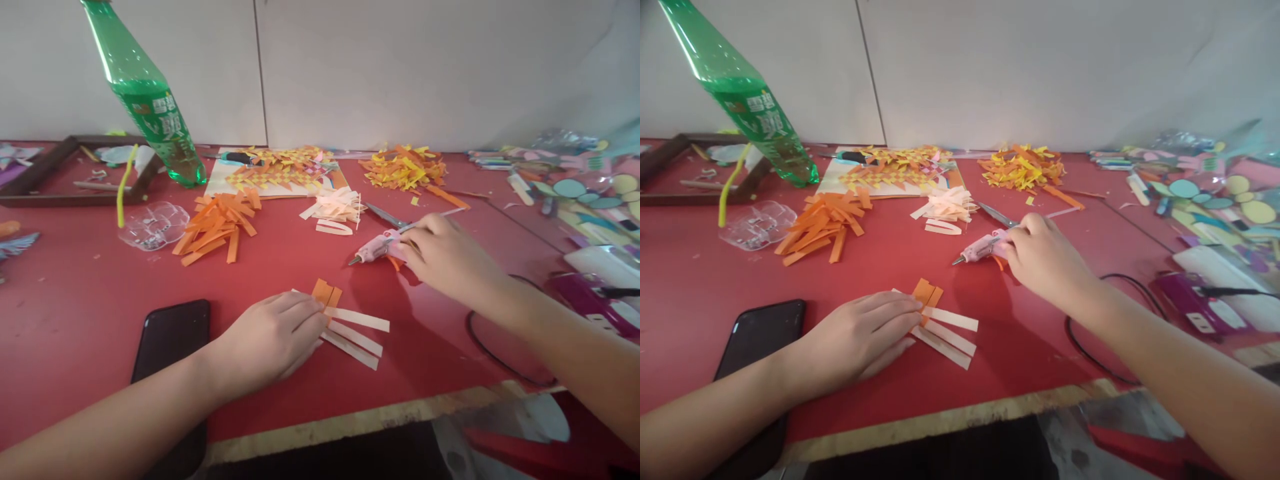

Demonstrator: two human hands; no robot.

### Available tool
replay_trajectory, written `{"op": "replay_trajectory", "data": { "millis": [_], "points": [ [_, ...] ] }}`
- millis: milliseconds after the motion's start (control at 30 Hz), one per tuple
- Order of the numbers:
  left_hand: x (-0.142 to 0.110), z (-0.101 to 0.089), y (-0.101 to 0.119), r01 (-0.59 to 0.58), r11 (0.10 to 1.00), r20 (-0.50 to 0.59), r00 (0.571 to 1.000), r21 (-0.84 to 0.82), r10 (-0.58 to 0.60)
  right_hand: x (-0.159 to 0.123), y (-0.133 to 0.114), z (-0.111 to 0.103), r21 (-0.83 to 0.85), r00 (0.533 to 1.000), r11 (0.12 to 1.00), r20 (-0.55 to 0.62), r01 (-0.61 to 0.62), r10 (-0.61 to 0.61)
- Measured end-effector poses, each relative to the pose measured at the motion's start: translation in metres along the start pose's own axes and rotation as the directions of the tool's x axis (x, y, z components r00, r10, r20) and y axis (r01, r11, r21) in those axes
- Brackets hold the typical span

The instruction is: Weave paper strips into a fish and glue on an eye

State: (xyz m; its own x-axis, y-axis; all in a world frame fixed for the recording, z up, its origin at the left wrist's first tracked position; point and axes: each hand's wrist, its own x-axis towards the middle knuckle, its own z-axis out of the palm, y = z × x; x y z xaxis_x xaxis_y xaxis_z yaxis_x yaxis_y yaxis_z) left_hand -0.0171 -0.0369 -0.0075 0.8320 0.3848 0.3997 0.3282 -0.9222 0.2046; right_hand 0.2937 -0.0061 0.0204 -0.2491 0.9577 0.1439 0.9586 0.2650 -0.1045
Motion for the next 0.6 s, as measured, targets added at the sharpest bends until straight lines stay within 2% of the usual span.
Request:
{"op": "replay_trajectory", "data": {
  "millis": [67, 100, 133, 200, 233, 300, 433, 600],
  "points": [
    [0.000, 0.000, 0.000, -0.003, 1.000, -0.008, 1.000, 0.014, 0.003, 0.000, -0.017, -0.002, -0.014, 0.997, 0.997, -0.038, 0.073, -0.074],
    [0.000, 0.000, 0.000, -0.001, 1.000, -0.010, 1.000, 0.019, 0.001, 0.000, -0.028, -0.003, 0.038, 0.982, 0.982, 0.002, 0.187, -0.188],
    [0.001, -0.001, 0.000, 0.003, 1.000, -0.009, 1.000, 0.021, -0.003, 0.000, -0.038, -0.004, 0.133, 0.947, 0.943, 0.059, 0.305, -0.315],
    [0.001, -0.001, 0.001, 0.015, 1.000, 0.008, 1.000, 0.015, -0.015, 0.000, -0.058, -0.002, 0.314, 0.851, 0.840, 0.146, 0.443, -0.504],
    [0.002, -0.001, 0.001, 0.024, 1.000, 0.023, 0.999, 0.011, -0.025, 0.000, -0.066, 0.000, 0.382, 0.815, 0.796, 0.160, 0.469, -0.557],
    [0.002, 0.000, 0.001, 0.047, 0.999, 0.047, 0.998, 0.003, -0.048, 0.003, -0.074, 0.006, 0.480, 0.785, 0.730, 0.126, 0.487, -0.607],
    [0.002, -0.002, 0.000, 0.086, 0.996, 0.022, 0.996, -0.039, -0.085, 0.006, -0.073, 0.015, 0.580, 0.807, 0.669, 0.035, 0.465, -0.590],
    [0.001, -0.003, -0.001, 0.079, 0.995, -0.041, 0.996, -0.055, -0.081, 0.002, -0.068, 0.016, 0.658, 0.873, 0.617, -0.133, 0.432, -0.469]
  ]
}}
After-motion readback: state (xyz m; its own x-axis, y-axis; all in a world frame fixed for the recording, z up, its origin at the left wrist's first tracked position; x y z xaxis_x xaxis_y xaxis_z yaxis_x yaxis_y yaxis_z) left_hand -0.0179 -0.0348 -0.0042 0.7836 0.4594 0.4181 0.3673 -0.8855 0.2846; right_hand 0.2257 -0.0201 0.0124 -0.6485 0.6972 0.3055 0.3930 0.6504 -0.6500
